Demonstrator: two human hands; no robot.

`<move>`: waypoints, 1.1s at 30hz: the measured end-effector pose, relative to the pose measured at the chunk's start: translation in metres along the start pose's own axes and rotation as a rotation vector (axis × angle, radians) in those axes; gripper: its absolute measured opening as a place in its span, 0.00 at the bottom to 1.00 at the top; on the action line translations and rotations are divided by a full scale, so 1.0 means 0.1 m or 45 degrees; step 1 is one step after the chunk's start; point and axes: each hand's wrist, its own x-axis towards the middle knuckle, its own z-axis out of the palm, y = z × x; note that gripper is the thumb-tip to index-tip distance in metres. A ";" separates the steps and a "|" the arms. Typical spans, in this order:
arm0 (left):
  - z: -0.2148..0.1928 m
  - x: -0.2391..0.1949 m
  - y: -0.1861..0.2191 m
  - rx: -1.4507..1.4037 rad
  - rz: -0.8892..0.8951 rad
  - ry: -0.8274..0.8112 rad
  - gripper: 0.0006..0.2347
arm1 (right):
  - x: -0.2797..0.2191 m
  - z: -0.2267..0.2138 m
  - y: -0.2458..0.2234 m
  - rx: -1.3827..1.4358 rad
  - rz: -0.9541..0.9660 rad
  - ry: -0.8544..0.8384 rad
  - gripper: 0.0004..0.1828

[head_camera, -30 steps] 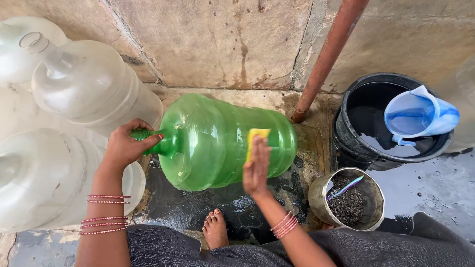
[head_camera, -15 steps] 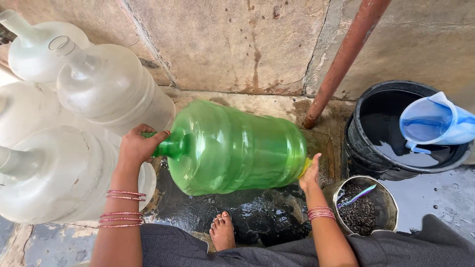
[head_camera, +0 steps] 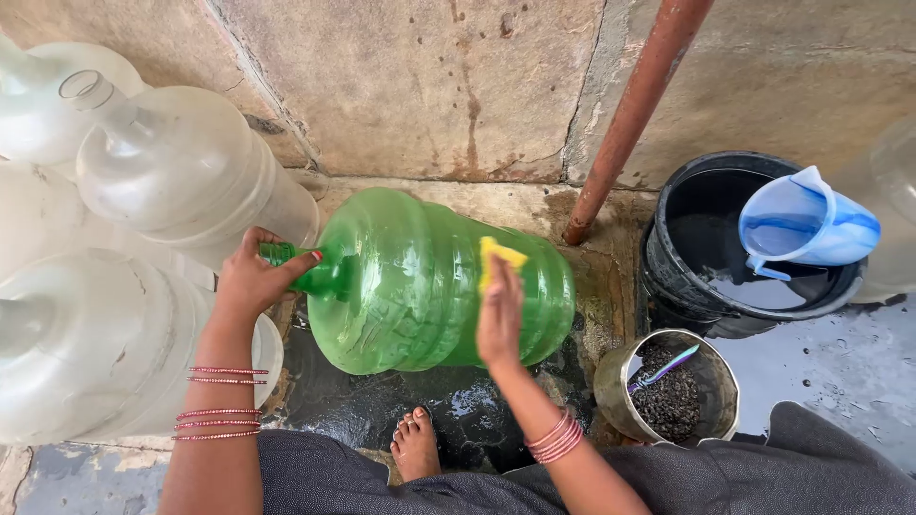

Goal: The person washes the outside of a green water jug using a yellow sponge and then rinses it with water from a bucket.

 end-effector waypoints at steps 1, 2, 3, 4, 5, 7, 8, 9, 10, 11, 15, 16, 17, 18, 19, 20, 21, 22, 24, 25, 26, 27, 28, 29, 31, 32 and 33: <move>-0.01 -0.02 0.03 0.008 -0.019 -0.001 0.29 | -0.04 -0.03 -0.15 0.024 -0.044 -0.032 0.36; -0.02 -0.03 0.05 0.016 -0.039 -0.002 0.29 | -0.09 -0.06 -0.24 0.048 -0.088 -0.064 0.34; -0.03 -0.04 0.05 0.025 -0.060 -0.004 0.28 | -0.13 -0.06 -0.25 0.071 -0.131 -0.097 0.32; -0.04 -0.05 0.04 0.026 -0.057 -0.016 0.28 | -0.11 -0.05 -0.15 -0.059 -0.076 -0.091 0.30; -0.05 -0.06 0.02 0.025 -0.054 -0.030 0.28 | -0.04 -0.06 0.04 -0.192 -0.021 -0.086 0.29; -0.07 -0.04 -0.05 0.086 -0.014 -0.035 0.28 | 0.00 -0.16 0.63 -0.352 0.054 -0.001 0.29; -0.07 -0.01 -0.10 0.147 0.023 -0.025 0.28 | -0.01 -0.29 0.98 -0.379 0.073 0.079 0.29; -0.07 0.01 -0.15 0.206 0.058 -0.010 0.28 | 0.00 -0.43 1.32 -0.400 0.184 0.086 0.29; -0.06 0.04 -0.19 0.158 0.112 -0.001 0.28 | 0.00 -0.54 1.63 -0.421 0.295 0.093 0.30; -0.03 0.06 -0.23 0.110 0.165 0.005 0.28 | -0.01 -0.61 1.86 -0.369 0.310 0.078 0.32; 0.05 0.06 -0.25 -0.046 0.359 0.049 0.26 | 0.09 -0.49 1.86 -0.264 0.427 0.129 0.37; 0.06 0.05 -0.22 -0.003 0.378 0.079 0.26 | 0.11 -0.37 1.62 -0.264 0.476 0.166 0.38; 0.08 0.05 -0.17 0.040 0.399 0.108 0.25 | 0.13 -0.28 1.31 -0.297 0.453 0.110 0.39; 0.09 0.04 -0.11 0.084 0.420 0.136 0.25 | 0.13 -0.19 0.97 -0.332 0.429 0.055 0.40; 0.13 0.02 -0.05 0.122 0.370 0.156 0.24 | 0.10 -0.08 0.62 -0.234 0.276 -0.016 0.39; 0.17 0.00 0.01 0.160 0.320 0.176 0.24 | 0.06 0.02 0.29 -0.136 0.125 -0.089 0.39; 0.18 -0.02 0.06 0.196 0.272 0.199 0.24 | -0.02 0.09 -0.01 -0.065 0.000 -0.110 0.38; 0.19 -0.05 0.10 0.200 0.287 0.210 0.23 | -0.11 0.10 -0.23 0.006 -0.124 -0.132 0.37; 0.20 -0.09 0.14 0.209 0.316 0.232 0.23 | -0.28 0.03 -0.41 -0.114 -0.361 -0.146 0.38; 0.18 -0.10 0.16 0.204 0.307 0.211 0.23 | -0.36 0.05 -0.41 -0.171 -0.480 -0.152 0.39; 0.17 -0.11 0.17 0.199 0.298 0.189 0.23 | -0.35 0.03 -0.31 -0.225 -0.543 -0.118 0.38; 0.15 -0.13 0.17 0.193 0.285 0.169 0.24 | -0.28 -0.03 -0.14 -0.278 -0.607 -0.087 0.37; 0.14 -0.13 0.17 0.174 0.303 0.138 0.23 | -0.22 -0.08 0.04 -0.331 -0.671 -0.055 0.36; 0.13 -0.14 0.18 0.155 0.318 0.108 0.23 | -0.16 -0.14 0.22 -0.299 -0.537 0.003 0.36; 0.14 -0.13 0.18 0.151 0.361 0.082 0.23 | 0.09 -0.29 0.48 -0.227 -0.135 -0.004 0.39; 0.15 -0.12 0.20 0.165 0.388 0.086 0.23 | 0.24 -0.33 0.54 -0.186 0.132 -0.072 0.41; 0.18 -0.11 0.20 0.182 0.415 0.086 0.23 | 0.37 -0.31 0.52 -0.078 0.125 -0.117 0.41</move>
